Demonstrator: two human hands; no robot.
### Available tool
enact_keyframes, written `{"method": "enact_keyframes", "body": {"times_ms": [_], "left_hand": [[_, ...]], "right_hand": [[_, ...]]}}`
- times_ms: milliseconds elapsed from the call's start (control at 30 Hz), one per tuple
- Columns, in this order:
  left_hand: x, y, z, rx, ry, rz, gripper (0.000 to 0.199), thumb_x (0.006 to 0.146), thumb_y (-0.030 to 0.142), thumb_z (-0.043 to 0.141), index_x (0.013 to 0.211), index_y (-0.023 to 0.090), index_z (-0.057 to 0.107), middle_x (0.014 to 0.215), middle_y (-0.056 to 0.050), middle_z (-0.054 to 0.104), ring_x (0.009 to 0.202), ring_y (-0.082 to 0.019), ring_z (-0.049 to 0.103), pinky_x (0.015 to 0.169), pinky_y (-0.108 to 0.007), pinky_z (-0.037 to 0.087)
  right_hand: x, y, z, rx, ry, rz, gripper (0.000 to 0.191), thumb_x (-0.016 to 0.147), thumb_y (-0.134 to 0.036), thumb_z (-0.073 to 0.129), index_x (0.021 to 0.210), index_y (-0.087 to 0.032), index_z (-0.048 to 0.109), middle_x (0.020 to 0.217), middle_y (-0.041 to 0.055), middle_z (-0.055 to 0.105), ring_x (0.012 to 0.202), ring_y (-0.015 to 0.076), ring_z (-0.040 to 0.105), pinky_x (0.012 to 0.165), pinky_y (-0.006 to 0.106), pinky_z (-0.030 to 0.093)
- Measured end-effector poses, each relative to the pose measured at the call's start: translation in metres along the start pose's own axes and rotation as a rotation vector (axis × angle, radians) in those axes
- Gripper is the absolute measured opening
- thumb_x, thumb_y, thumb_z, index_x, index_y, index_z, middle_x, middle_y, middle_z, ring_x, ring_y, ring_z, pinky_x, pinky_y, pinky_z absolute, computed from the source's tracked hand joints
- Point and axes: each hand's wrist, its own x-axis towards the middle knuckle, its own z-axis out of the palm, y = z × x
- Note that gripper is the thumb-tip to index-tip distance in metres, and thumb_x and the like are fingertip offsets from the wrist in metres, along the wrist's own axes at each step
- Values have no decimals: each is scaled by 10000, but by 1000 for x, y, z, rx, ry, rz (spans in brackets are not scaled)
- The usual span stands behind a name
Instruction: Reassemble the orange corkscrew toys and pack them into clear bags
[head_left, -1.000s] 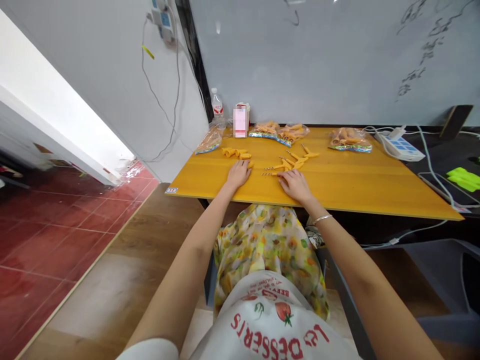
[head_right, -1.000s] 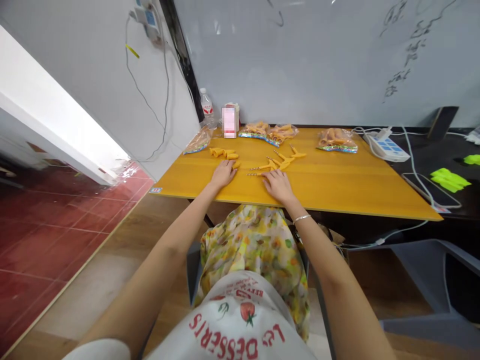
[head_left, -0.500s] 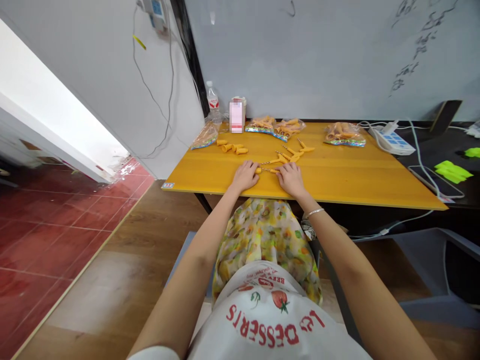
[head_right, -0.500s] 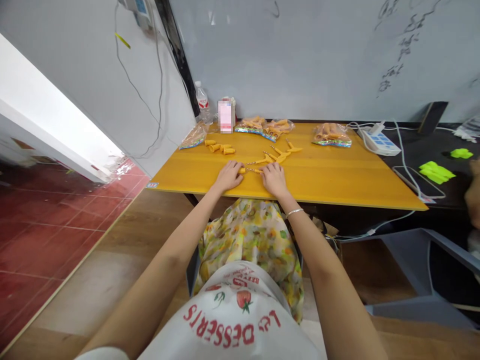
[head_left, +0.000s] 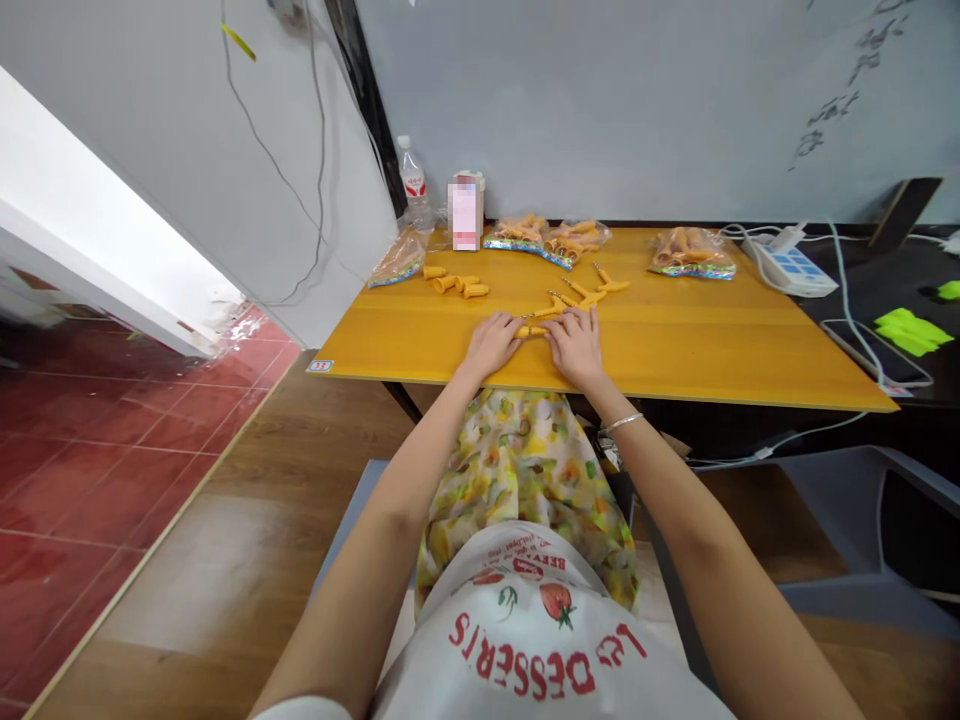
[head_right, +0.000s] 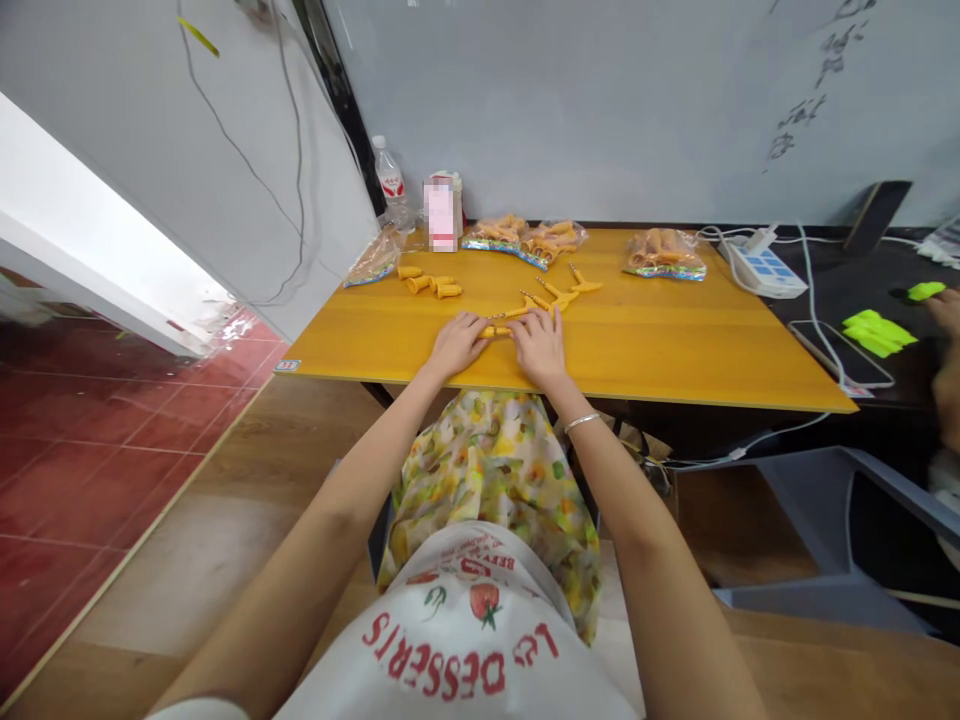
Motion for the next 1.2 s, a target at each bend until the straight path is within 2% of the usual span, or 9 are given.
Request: {"method": "enact_keyframes", "body": {"times_ms": [200, 367, 467, 633, 733, 800, 900, 1000, 1200], "left_hand": [[0, 5, 2, -97, 6, 7, 339, 990, 420, 477, 1219, 244, 656, 1115, -74, 716, 1044, -239, 638, 873, -317, 459], [-1, -2, 2, -251, 42, -104, 335, 966, 362, 529, 1250, 241, 659, 1189, -52, 726, 1042, -211, 675, 855, -275, 460], [-1, -2, -1, -236, 19, -110, 319, 950, 377, 554, 1201, 235, 689, 1111, -53, 750, 993, -215, 687, 822, -272, 457], [-1, 3, -3, -56, -61, -4, 294, 941, 447, 564, 1090, 247, 720, 994, -66, 754, 934, -233, 683, 750, -284, 431], [-2, 3, -2, -17, -51, 27, 303, 952, 467, 542, 1087, 255, 711, 1000, -65, 748, 942, -231, 679, 744, -284, 421], [-1, 2, -2, -29, -39, -13, 305, 956, 467, 532, 1095, 260, 708, 1004, -62, 751, 943, -231, 681, 741, -284, 418], [-1, 1, -1, -65, -17, -111, 319, 953, 462, 533, 1145, 270, 701, 996, -57, 762, 934, -237, 690, 743, -285, 418], [-1, 0, -1, -82, -11, -147, 325, 944, 455, 546, 1158, 271, 706, 991, -58, 769, 919, -240, 697, 752, -286, 420], [-3, 0, 0, -80, 29, -143, 323, 948, 459, 533, 1114, 252, 717, 1003, -62, 768, 911, -230, 699, 740, -283, 418]], "right_hand": [[1, 0, 0, 202, -18, -82, 367, 988, -317, 377, 1208, -202, 647, 1120, 155, 629, 1154, 310, 517, 1050, 517, 400], [-3, 4, -5, 317, 144, -133, 444, 903, -295, 439, 1310, -159, 553, 1287, 173, 579, 1285, 315, 472, 1105, 529, 368], [-2, 4, -3, 358, 77, -98, 409, 949, -310, 382, 1292, -173, 556, 1282, 161, 618, 1272, 302, 512, 1094, 515, 391], [-3, 3, -1, 548, -57, 156, 478, 1003, -525, 350, 1289, -187, 530, 843, 94, 708, 772, 243, 688, 761, 388, 547], [-3, 6, -1, 749, -80, 282, 534, 994, -615, 327, 1294, -221, 526, 595, -5, 617, 469, 172, 572, 547, 308, 492], [-2, 9, 0, 841, -17, 340, 562, 1001, -626, 265, 1282, -228, 544, 601, -7, 603, 425, 149, 526, 493, 290, 459], [1, 13, 3, 813, 140, 313, 542, 995, -598, 310, 1292, -215, 553, 858, 66, 673, 562, 153, 590, 543, 296, 491], [2, 13, 4, 661, 133, 153, 504, 979, -573, 386, 1254, -211, 604, 1092, 121, 654, 783, 187, 628, 645, 314, 520], [1, 13, 8, 485, -4, 180, 631, 939, -720, 333, 767, -196, 640, 712, 66, 567, 661, 199, 553, 689, 364, 477]]}}
